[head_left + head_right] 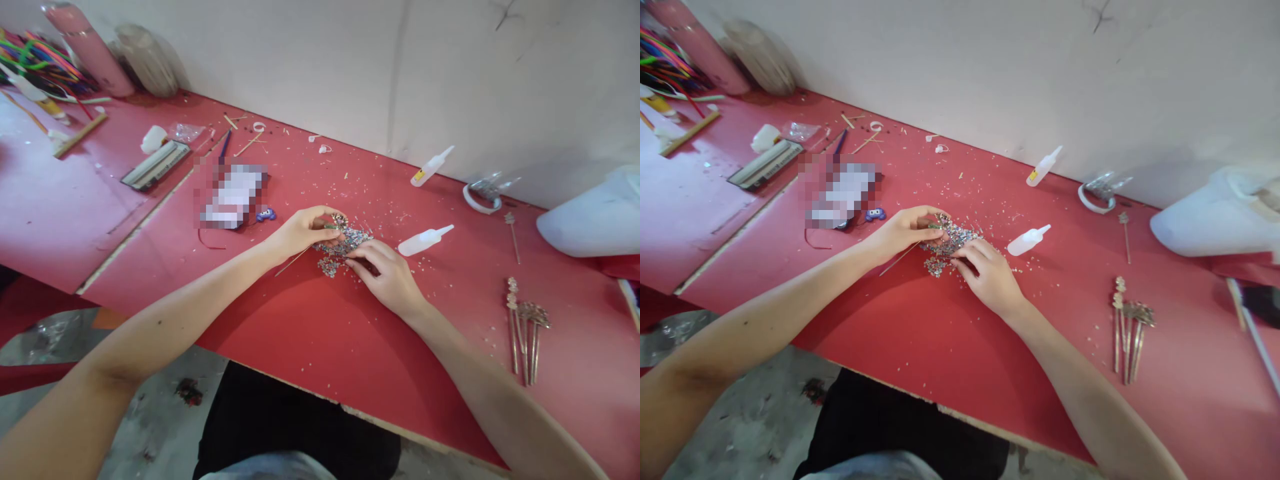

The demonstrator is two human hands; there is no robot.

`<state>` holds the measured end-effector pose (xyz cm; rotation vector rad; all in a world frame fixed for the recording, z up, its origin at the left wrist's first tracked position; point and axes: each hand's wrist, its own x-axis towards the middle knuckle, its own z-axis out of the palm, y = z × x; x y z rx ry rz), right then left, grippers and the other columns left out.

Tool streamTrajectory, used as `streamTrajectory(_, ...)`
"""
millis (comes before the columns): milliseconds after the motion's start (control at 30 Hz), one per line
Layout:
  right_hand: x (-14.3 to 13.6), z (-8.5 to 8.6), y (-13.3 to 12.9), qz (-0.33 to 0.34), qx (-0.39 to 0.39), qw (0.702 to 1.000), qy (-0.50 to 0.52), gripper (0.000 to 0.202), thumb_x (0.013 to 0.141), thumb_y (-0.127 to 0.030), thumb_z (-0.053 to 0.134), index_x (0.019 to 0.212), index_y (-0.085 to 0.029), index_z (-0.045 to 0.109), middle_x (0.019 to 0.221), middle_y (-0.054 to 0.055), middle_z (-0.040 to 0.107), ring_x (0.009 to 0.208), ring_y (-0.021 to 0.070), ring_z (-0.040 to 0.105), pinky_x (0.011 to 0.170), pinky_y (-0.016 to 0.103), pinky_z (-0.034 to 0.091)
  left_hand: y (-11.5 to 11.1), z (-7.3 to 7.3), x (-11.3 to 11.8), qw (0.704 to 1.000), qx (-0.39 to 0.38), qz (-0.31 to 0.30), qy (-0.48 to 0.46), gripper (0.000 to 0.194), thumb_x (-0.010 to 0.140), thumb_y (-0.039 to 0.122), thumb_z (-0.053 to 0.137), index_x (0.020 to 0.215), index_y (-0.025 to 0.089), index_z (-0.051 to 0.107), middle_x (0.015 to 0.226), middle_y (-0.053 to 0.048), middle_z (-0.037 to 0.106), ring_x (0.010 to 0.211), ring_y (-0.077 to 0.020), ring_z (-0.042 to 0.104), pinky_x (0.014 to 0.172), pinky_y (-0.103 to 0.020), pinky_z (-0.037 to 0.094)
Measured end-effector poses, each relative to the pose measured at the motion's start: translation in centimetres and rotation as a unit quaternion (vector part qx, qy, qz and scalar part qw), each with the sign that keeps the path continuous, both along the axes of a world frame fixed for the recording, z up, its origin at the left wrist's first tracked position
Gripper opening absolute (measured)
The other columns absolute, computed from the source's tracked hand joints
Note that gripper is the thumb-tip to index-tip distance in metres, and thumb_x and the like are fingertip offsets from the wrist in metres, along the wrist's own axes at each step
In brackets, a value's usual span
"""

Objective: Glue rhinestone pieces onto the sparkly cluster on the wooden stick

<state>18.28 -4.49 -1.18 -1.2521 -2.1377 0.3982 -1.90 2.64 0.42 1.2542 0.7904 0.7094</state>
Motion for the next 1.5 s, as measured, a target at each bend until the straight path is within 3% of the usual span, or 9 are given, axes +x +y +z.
streamTrajectory(433, 0.1, -0.5, 0.2, 0.015, 0.0, 0.999, -0.029, 0.012, 0.093, -0.027, 0.053, 0.092, -0.023, 0.064, 0.091, 0.007, 0.064, 0.086, 0.0221, 0.06, 0.079, 0.04, 0.05, 0.4, -1.1, -0.1, 1.0, 0.025, -0.006, 0.0, 0.026, 0.083, 0.021, 0.067, 0.108, 0.017, 0.062, 0.084, -0.004, 0.069, 0.079, -0.0147, 0.066, 0.082, -0.033, 0.052)
streamTrajectory(867, -0.2, -0.5, 0.1, 0.017, 0.03, 0.999, -0.038, 0.011, 0.094, -0.026, 0.051, 0.094, -0.021, 0.061, 0.091, 0.007, 0.063, 0.087, 0.0207, 0.06, 0.079, 0.036, 0.05, 0.4, -0.5, -0.2, 1.0, 0.025, -0.001, -0.018, 0.038, 0.075, 0.002, 0.065, 0.111, 0.013, 0.059, 0.087, -0.005, 0.07, 0.089, -0.0159, 0.066, 0.085, -0.032, 0.051)
streamTrajectory(1100, -1.7, 0.6, -0.2, 0.019, 0.023, 0.999, -0.032, 0.01, 0.095, -0.023, 0.05, 0.095, -0.022, 0.06, 0.092, 0.007, 0.065, 0.088, 0.0207, 0.06, 0.08, 0.037, 0.049, 0.5, -0.3, -0.3, 0.998, -0.012, 0.021, -0.062, 0.032, 0.078, 0.002, 0.063, 0.107, 0.011, 0.056, 0.086, -0.005, 0.07, 0.08, -0.0159, 0.069, 0.082, -0.036, 0.055)
streamTrajectory(1333, -3.9, 0.9, 0.1, 0.097, 0.029, 0.987, -0.126, 0.013, 0.095, -0.02, 0.045, 0.093, -0.019, 0.058, 0.094, 0.011, 0.063, 0.097, 0.0241, 0.057, 0.082, 0.039, 0.051, 0.6, -0.4, -0.6, 0.999, -0.015, 0.015, -0.042, 0.031, 0.08, 0.003, 0.062, 0.109, 0.013, 0.056, 0.092, -0.007, 0.069, 0.082, -0.0172, 0.07, 0.074, -0.031, 0.056)
streamTrajectory(1500, -5.0, 0.8, 0.1, 0.084, 0.038, 0.981, -0.171, 0.018, 0.096, -0.022, 0.042, 0.091, -0.019, 0.059, 0.089, 0.011, 0.06, 0.092, 0.0241, 0.058, 0.078, 0.039, 0.053, 1.0, -0.5, -0.7, 0.999, -0.015, 0.013, -0.045, 0.031, 0.081, 0.002, 0.061, 0.11, 0.012, 0.057, 0.092, -0.007, 0.07, 0.079, -0.0149, 0.069, 0.076, -0.03, 0.056)
